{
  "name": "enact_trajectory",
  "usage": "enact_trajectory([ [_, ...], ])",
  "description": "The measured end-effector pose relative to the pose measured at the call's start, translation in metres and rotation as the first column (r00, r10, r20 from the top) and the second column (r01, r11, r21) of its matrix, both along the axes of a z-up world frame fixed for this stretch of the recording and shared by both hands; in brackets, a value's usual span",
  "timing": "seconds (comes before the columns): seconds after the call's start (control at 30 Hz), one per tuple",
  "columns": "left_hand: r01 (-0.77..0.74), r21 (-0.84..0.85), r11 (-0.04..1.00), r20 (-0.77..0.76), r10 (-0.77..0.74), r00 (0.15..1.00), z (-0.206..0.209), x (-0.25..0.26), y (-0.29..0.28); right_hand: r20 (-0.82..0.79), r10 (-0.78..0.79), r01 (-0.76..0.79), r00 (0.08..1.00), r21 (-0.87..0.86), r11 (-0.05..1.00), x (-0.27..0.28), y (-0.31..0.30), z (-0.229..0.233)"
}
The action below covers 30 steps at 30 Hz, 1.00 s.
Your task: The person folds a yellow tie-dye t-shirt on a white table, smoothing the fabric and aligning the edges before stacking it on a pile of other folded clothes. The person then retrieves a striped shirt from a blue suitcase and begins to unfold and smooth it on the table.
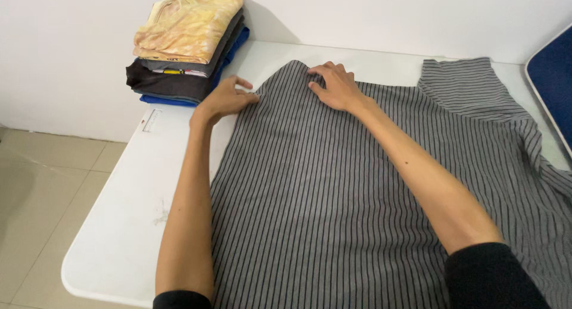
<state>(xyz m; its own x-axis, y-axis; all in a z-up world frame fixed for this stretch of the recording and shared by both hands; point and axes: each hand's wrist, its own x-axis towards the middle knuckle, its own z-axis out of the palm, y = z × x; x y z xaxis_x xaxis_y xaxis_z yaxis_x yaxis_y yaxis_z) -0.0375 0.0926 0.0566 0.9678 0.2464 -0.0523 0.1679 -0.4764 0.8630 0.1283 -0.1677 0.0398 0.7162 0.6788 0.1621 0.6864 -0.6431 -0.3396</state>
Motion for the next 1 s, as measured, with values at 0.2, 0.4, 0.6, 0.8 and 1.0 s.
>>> enact_trajectory([
  [0.2,0.158,-0.231,0.960,0.424,-0.047,0.904,-0.026,0.030,-0.030,0.041,0.018,-0.021,0.999,0.088,0.996,0.000,-0.008,-0.012],
  [0.4,0.011,-0.494,0.870,0.356,0.190,0.915,-0.041,0.047,-0.008,-0.012,0.067,-0.056,0.998,0.397,0.916,0.000,-0.008,-0.012],
  [0.6,0.115,-0.804,0.583,0.374,0.346,0.860,-0.040,0.059,-0.017,-0.353,-0.274,0.365,0.895,0.227,0.903,0.002,0.003,0.009],
  [0.8,-0.140,-0.420,0.896,0.515,0.363,0.777,-0.049,0.058,-0.022,-0.127,-0.087,0.124,0.988,0.324,0.938,0.008,0.012,0.007],
  [1.0,-0.287,-0.455,0.843,0.252,0.431,0.866,-0.071,0.058,-0.012,-0.047,-0.024,0.030,0.999,0.130,0.991,0.007,0.006,0.001],
])
